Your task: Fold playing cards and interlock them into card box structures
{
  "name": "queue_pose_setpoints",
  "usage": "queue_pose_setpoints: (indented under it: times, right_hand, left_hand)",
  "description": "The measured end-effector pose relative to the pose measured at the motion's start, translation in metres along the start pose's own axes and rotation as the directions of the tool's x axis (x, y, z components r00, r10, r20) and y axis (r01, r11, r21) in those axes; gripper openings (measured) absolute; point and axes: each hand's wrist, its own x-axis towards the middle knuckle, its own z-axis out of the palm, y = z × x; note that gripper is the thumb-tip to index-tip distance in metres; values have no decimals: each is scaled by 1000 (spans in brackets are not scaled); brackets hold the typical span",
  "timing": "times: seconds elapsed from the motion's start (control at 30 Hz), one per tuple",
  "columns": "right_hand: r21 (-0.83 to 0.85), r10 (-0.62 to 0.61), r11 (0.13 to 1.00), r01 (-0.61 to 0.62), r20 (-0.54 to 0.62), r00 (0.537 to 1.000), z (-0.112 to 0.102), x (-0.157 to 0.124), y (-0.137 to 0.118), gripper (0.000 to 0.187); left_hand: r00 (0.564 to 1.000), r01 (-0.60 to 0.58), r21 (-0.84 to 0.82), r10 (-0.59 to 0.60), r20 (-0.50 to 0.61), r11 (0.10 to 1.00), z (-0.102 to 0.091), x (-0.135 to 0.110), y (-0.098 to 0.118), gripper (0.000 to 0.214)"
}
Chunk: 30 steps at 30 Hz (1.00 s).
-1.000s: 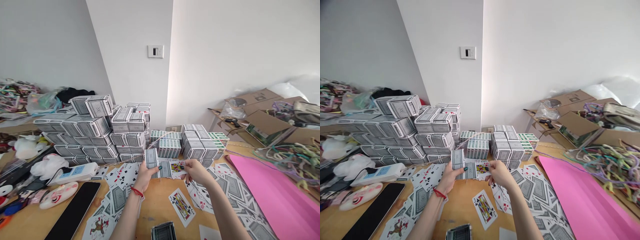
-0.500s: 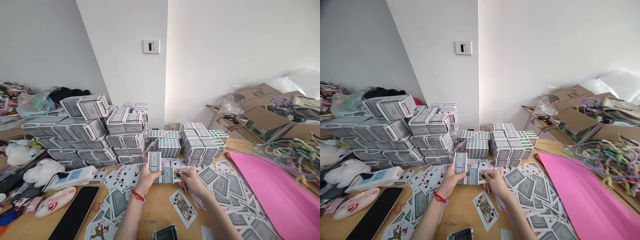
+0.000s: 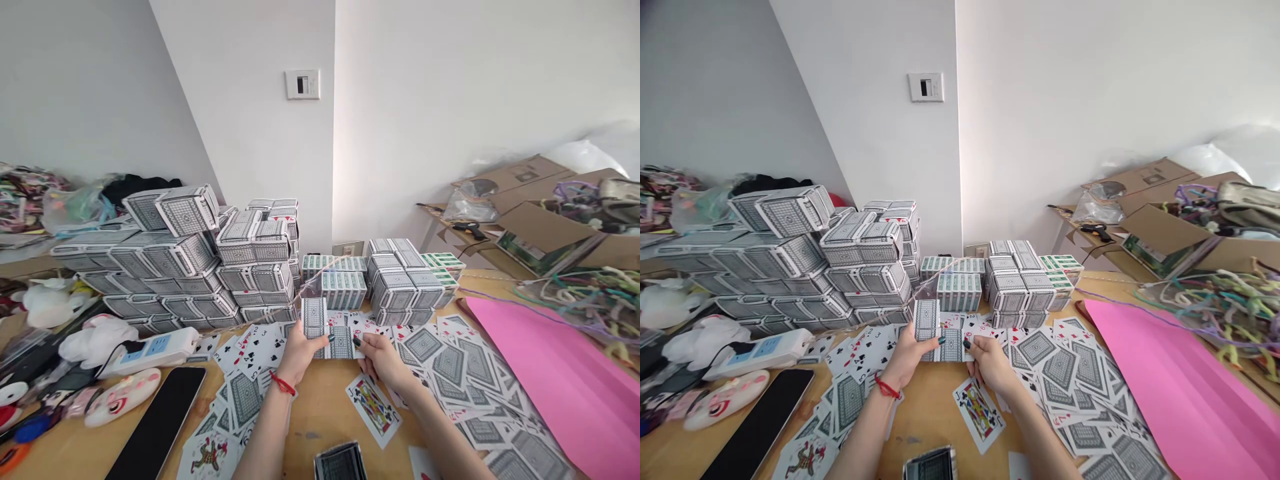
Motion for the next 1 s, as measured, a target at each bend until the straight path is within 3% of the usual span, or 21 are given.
queue_pose_setpoints:
  times: [0.23, 0.37, 0.5, 0.63, 0.8, 0.9, 1.0]
  right_hand:
    - [45, -31, 998, 33, -30, 999, 6, -1, -1, 39]
    - [24, -119, 992, 122, -111, 987, 9, -2, -2, 42]
    - [-198, -271, 955, 223, -268, 924, 13, -3, 1, 39]
    - [-479, -338, 870, 118, -402, 851, 18, -6, 9, 29]
    - [-711, -466, 701, 56, -397, 791, 22, -8, 14, 33]
    - [-637, -452, 764, 106, -410, 792, 22, -8, 10, 32]
    - [-239, -265, 956, 168, -468, 843, 19, -7, 3, 41]
  left_hand:
    - [1000, -1, -68, 3, 22, 998, -1, 2, -4, 46]
    - [998, -56, -45, 54, -41, 997, 2, 0, -5, 44]
    - [984, -118, 8, 118, -135, 993, 11, -5, -1, 44]
    - [965, -166, 95, 181, -188, 982, 20, -10, -1, 34]
    - [958, -195, 124, 216, -189, 973, 23, -15, -7, 31]
    - [960, -190, 111, 208, -189, 975, 22, -16, -6, 33]
    - [966, -167, 66, 177, -189, 984, 20, -15, -1, 33]
